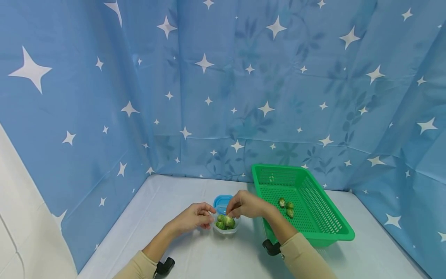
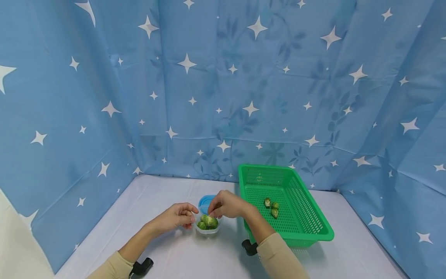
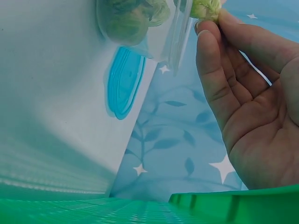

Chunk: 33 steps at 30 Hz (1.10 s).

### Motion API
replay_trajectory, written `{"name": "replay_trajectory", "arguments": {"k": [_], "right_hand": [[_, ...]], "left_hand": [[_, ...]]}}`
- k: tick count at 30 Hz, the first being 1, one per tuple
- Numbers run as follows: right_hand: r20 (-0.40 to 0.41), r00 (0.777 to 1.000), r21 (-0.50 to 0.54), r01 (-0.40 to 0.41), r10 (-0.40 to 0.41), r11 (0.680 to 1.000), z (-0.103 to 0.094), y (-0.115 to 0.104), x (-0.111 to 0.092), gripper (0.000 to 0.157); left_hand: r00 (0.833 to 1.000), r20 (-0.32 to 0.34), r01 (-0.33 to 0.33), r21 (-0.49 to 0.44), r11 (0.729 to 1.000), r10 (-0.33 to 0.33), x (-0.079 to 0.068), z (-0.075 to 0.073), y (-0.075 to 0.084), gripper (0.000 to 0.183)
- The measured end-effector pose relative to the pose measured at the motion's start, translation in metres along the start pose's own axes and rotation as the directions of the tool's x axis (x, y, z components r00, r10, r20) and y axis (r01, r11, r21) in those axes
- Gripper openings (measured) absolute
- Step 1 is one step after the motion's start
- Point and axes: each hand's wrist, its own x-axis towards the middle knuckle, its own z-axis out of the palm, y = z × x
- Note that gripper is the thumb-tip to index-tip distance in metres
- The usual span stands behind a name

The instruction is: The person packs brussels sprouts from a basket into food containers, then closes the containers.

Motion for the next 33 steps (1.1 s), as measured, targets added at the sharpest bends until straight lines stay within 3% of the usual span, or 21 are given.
{"name": "replay_trajectory", "arguments": {"k": [11, 21, 33], "right_hand": [[0.022, 0.999, -0.018, -0.026, 0.026, 1.000, -0.0015, 0.0001, -0.0014, 0.015], [0.083, 0.995, -0.127, -0.034, 0.045, 0.991, 0.0037, -0.0059, 0.0041, 0.018], [0.070, 0.995, -0.168, -0.056, 0.069, 0.984, 0.0081, -0.0078, 0.0067, 0.017]], "left_hand": [[1.000, -0.001, -0.001, 0.002, 1.000, 0.001, -0.0013, 0.0004, 0.0018, 0.033], [1.000, 0.008, -0.008, 0.006, 1.000, 0.008, -0.0008, -0.0005, 0.0003, 0.033], [1.000, 0.008, -0.005, 0.006, 1.000, 0.005, -0.0011, 0.0007, 0.0004, 0.033]]}}
